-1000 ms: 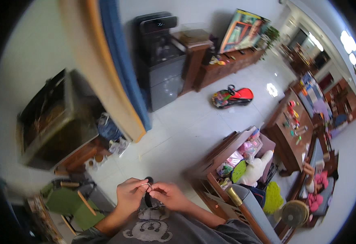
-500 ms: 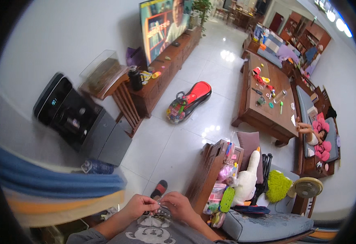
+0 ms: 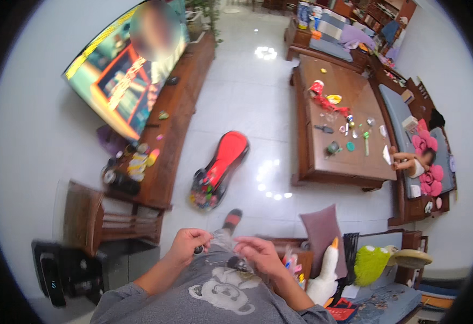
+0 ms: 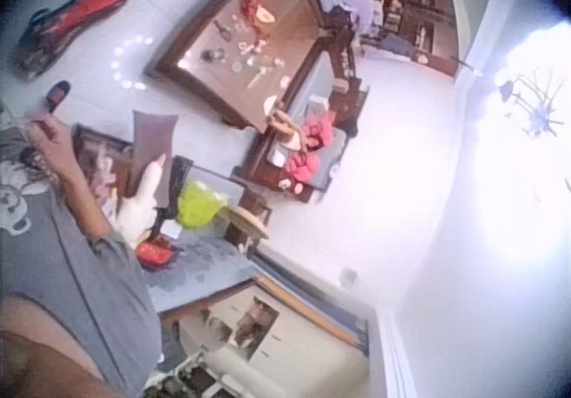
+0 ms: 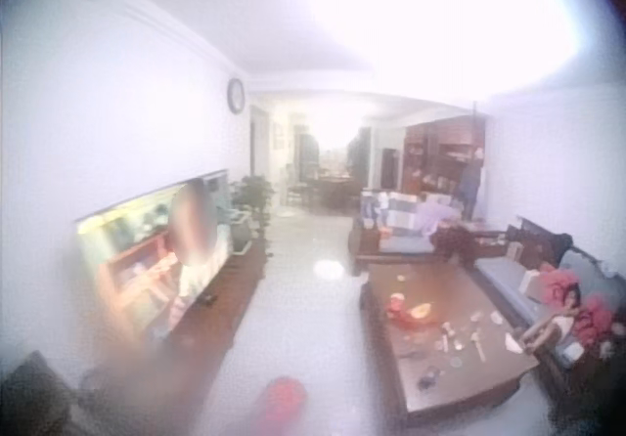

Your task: The person retrieves a small box of hardware from a cabinet, then walks to a bedroom and uses a screwdriver to tighten screws on the frame of a wooden bunk bed. The person returns to the cabinet to retrieve more hardware and repeats the tightening process on the bed frame.

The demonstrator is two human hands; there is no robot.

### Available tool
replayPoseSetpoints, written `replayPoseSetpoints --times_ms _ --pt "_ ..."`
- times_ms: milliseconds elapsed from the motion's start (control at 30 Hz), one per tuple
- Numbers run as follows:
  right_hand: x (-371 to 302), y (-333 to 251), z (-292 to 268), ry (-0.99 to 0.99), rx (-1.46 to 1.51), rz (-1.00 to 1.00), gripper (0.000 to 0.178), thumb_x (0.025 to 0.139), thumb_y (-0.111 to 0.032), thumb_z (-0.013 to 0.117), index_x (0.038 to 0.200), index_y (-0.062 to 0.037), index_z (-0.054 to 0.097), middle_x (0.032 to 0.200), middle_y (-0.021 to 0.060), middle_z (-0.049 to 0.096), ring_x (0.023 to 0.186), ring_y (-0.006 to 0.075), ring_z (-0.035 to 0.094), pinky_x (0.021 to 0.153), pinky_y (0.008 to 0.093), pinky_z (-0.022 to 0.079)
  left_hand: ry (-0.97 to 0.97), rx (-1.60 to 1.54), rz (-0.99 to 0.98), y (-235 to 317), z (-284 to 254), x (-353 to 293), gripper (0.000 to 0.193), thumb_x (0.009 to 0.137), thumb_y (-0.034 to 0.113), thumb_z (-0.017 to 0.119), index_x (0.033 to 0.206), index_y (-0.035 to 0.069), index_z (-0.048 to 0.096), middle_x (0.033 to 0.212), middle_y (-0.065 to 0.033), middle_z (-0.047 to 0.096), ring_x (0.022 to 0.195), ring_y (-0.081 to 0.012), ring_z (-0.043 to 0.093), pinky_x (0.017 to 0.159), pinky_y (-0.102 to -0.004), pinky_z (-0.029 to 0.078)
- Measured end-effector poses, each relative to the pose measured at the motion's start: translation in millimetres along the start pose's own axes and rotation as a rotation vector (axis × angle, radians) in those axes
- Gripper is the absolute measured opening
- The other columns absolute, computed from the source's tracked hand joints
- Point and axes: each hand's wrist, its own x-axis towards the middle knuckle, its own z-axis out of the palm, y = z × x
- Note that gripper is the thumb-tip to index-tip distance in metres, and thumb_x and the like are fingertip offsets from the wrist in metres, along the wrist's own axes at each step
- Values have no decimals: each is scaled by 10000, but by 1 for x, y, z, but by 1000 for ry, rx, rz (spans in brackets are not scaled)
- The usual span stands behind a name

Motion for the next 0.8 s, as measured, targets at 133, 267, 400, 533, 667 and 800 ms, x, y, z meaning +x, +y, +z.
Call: replayPoseSetpoints --times_ms 133,267,400,533,667,800 --pt "82 -106 -104 503 80 -29 277 988 -150 562 1210 -2 640 1019 51 710 814 79 598 696 218 452 -34 1 -10 116 86 171 166 922 119 673 924 -47 689 728 -77 650 638 -143 612 615 -266 514" --pt "172 -185 -230 635 -99 -100 272 969 -144 603 1205 -15 646 994 58 718 805 90 611 685 229 468 -166 130 -40 233 170 338 149 917 100 674 940 -43 707 753 -62 658 682 -127 598 644 -262 489" --pt "310 -268 -327 542 -220 -175 287 970 -133 603 1226 -8 635 1072 69 702 928 124 629 786 260 494 -210 295 -17 309 217 505 143 918 112 677 950 -23 708 762 -52 661 690 -114 599 656 -251 490" --pt "495 -394 -385 273 -471 -220 352 956 -112 614 1292 -9 591 1146 70 677 1024 137 614 895 294 489 -99 373 -67 396 260 640 165 929 140 676 949 -21 701 777 -48 667 689 -98 598 667 -239 492" --pt "689 -496 -420 -13 -411 -34 277 984 -153 603 1231 -28 621 898 36 674 812 94 592 738 254 493 -68 319 -33 494 274 763 161 926 112 677 945 -44 713 765 -63 680 666 -111 618 624 -252 502" --pt "861 -579 -465 -335 -486 -85 194 1019 -156 553 1119 -16 644 814 13 627 723 79 544 681 246 477 -82 326 -65 591 251 889 182 928 127 676 944 -51 711 738 -60 668 655 -113 615 622 -243 492"
